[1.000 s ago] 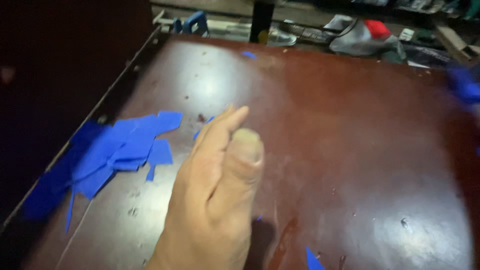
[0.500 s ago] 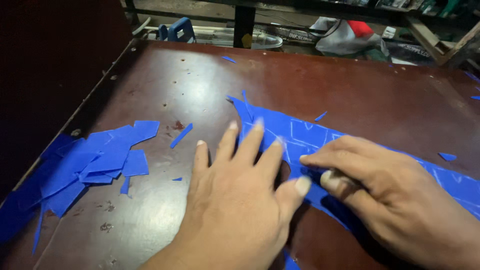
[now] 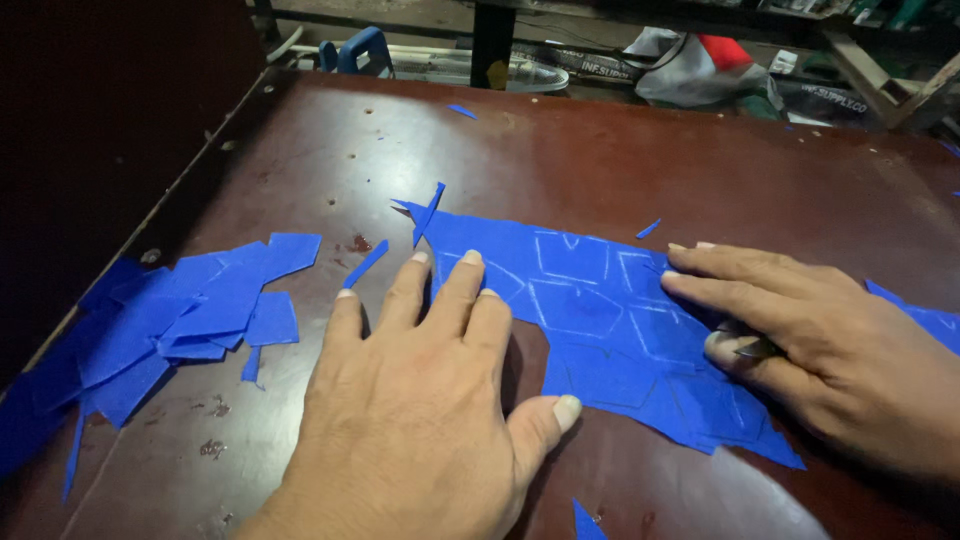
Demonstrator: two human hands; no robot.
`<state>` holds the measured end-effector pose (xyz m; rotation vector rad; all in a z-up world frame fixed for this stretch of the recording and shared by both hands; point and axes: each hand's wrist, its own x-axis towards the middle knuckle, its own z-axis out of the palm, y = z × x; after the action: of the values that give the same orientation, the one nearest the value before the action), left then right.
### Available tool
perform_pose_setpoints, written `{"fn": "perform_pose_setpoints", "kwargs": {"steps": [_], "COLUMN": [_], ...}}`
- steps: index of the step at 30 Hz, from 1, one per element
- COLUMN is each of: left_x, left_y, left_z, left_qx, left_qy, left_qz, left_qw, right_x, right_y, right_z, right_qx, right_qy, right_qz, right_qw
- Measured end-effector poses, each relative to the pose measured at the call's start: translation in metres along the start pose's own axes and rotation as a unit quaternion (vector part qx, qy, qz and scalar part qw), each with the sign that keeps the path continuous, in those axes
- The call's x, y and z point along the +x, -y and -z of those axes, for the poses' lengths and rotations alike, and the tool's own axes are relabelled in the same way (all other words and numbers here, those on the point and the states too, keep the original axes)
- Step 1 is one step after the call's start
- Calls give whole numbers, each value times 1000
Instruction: The person uses a pair of scissors to cut a piece of blue fabric that has white geometric patterns drawn on it. They carefully trim the edges and cut out specific shapes, occasionally adjusting the fabric's position on the wooden work surface.
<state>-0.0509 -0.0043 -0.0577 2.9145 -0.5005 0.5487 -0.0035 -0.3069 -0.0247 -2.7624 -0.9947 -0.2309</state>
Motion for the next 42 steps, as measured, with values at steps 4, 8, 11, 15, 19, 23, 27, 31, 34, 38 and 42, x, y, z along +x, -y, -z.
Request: {"fn": "perform_pose_setpoints", "kwargs": {"steps": [4,8,11,15,19,23,27,31,34,38,42], "left_x": [-9,-12,-12,-7,-5,-10,-12,-9,-13,-23,-2], "left_y": [6,7,7,7,2,4,4,4,5,-13,-27], "left_z": [-3,-3,-2,-4,1,0,1,-4,-14,-14,2], "left_qx": [-51,-59,-60,-55,-36,-56,-83,-81,-35,-203,-390], "left_qy": [-48,-86,-78,-111,-144,-86,-73,-53,-56,27,-116], "left_qz": [-7,19,20,31,3,1,-7,-5,-17,-155,-191], "left_qw": [998,994,995,992,989,995,994,995,998,967,893], "right_x": [5,22,15,13,3,23,7,25,17,4,-3], "right_y": [1,-69,-138,-9,20,-141,-201,-103,-102,-78,-33], "right_z": [-3,-15,-32,-14,-15,-24,-40,-22,-21,-17,-14], "right_qx": [-6,-53,-136,-13,-52,-110,-274,-222,-240,-185,-39], "right_qy": [41,-23,-61,-72,27,-69,-71,-41,0,-61,-116], "right_qz": [71,-110,-253,-99,167,-140,-310,-313,-347,-235,-87], "right_qw": [997,992,956,992,984,982,908,923,907,952,989]}}
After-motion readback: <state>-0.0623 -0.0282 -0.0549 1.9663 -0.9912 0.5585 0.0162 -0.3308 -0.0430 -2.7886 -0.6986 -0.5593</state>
